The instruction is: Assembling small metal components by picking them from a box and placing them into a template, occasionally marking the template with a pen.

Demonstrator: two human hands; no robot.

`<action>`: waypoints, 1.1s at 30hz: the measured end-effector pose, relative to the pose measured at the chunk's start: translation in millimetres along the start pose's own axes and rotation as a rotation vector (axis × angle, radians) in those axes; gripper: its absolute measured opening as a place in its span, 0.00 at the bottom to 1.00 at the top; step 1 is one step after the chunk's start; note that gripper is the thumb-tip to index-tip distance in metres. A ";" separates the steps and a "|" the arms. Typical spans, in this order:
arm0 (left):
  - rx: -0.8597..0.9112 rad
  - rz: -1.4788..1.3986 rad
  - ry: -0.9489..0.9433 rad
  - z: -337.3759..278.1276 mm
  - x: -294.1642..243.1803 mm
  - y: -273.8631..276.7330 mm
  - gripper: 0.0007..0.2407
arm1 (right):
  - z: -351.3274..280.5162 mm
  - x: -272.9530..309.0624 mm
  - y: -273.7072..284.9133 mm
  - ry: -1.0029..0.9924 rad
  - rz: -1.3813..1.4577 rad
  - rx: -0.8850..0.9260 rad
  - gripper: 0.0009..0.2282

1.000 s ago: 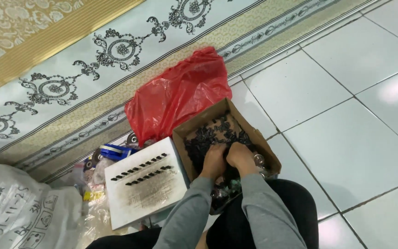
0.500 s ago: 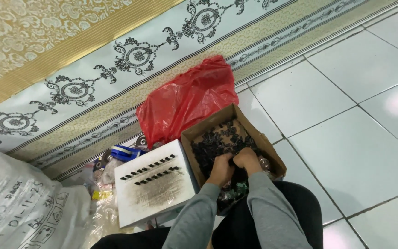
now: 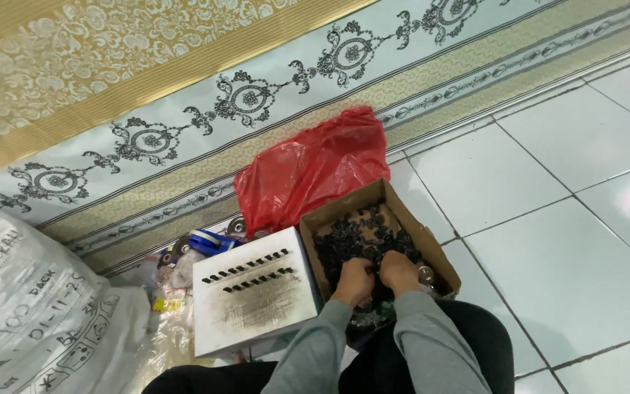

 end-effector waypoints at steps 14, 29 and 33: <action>-0.226 -0.794 -0.154 -230.0 -56.5 108.7 0.11 | -166.1 100.3 -4.9 0.531 0.735 0.252 0.07; -0.391 -0.982 -0.252 -308.9 -25.5 92.3 0.09 | -235.2 139.9 -86.4 0.756 0.689 0.234 0.04; -0.464 -0.947 -0.270 -322.8 -15.3 90.6 0.08 | -245.7 145.4 -104.1 0.792 0.672 0.221 0.04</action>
Point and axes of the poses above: each hand's wrist, its own z-axis towards the middle knuckle, its own y-axis out of the back of the hand, x = y × z, the point moved 2 cm from there along z, towards the middle knuckle, and after that the axes turned 12 degrees about x, right-handed, at the moved point
